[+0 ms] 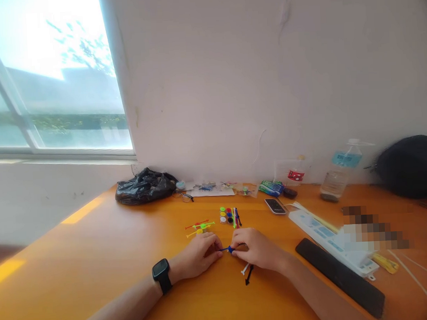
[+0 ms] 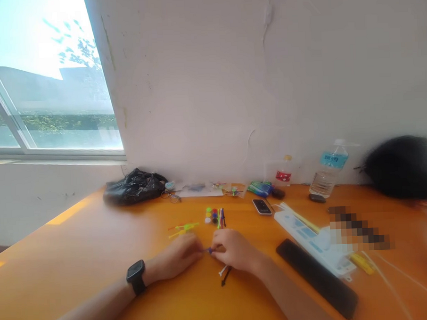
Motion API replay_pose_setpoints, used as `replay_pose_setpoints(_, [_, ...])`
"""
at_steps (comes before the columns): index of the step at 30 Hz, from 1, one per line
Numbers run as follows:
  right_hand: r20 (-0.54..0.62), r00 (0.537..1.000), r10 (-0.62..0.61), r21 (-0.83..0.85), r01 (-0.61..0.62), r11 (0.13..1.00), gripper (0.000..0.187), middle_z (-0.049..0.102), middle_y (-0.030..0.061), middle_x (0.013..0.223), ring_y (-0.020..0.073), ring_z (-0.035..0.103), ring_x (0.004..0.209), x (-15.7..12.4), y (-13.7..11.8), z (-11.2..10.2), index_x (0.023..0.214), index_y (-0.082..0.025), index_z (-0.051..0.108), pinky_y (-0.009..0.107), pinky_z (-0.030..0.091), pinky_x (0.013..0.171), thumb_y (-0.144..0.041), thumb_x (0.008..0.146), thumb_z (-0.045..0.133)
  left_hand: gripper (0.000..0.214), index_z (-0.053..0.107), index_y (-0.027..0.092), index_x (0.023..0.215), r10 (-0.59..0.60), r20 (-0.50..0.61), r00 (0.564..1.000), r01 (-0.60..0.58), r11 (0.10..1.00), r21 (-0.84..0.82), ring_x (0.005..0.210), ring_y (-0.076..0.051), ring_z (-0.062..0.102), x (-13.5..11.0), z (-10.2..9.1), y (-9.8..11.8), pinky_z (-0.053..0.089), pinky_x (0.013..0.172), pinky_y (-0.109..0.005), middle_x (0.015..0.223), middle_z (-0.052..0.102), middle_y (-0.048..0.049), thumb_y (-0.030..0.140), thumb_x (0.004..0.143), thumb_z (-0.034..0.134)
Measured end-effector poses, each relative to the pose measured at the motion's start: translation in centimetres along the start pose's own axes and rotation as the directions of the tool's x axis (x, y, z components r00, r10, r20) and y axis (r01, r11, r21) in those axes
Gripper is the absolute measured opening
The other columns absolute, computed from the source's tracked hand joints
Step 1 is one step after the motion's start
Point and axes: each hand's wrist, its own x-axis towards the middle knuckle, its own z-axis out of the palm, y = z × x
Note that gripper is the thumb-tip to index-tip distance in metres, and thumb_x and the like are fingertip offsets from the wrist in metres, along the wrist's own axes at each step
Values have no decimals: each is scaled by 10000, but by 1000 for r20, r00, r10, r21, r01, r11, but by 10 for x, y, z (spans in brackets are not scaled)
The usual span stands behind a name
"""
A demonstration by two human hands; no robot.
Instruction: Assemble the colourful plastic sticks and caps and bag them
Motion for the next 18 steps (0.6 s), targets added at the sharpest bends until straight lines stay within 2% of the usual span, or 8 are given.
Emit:
replay_pose_setpoints(6, [8,999,-39,0,39,999,169,685,24,838,159,631,776,0,0,2,737,-192,708,248,433,719,-92,842,622,65,657,203,980,15,3,1000,-15,1000,-3,850,-169,601,1,2,-1,457,764,-278,946,674,-30,259,986,625])
replay_pose_setpoints(12, [6,1000,-20,-6,20,1000,152,656,18,825,153,605,768,-1,1,7,731,-188,664,244,415,707,-82,827,613,132,696,216,1032,70,22,997,-71,997,31,910,-190,625,1,0,-1,468,810,-295,973,685,-52,270,1024,576])
replay_pose_setpoints(18, [30,999,-30,-7,31,1000,149,634,18,819,151,593,762,-1,0,7,729,-182,623,241,407,699,-93,847,605,121,694,206,1042,51,6,999,-52,998,28,879,-182,618,1,0,0,470,792,-287,977,671,-58,254,1011,587])
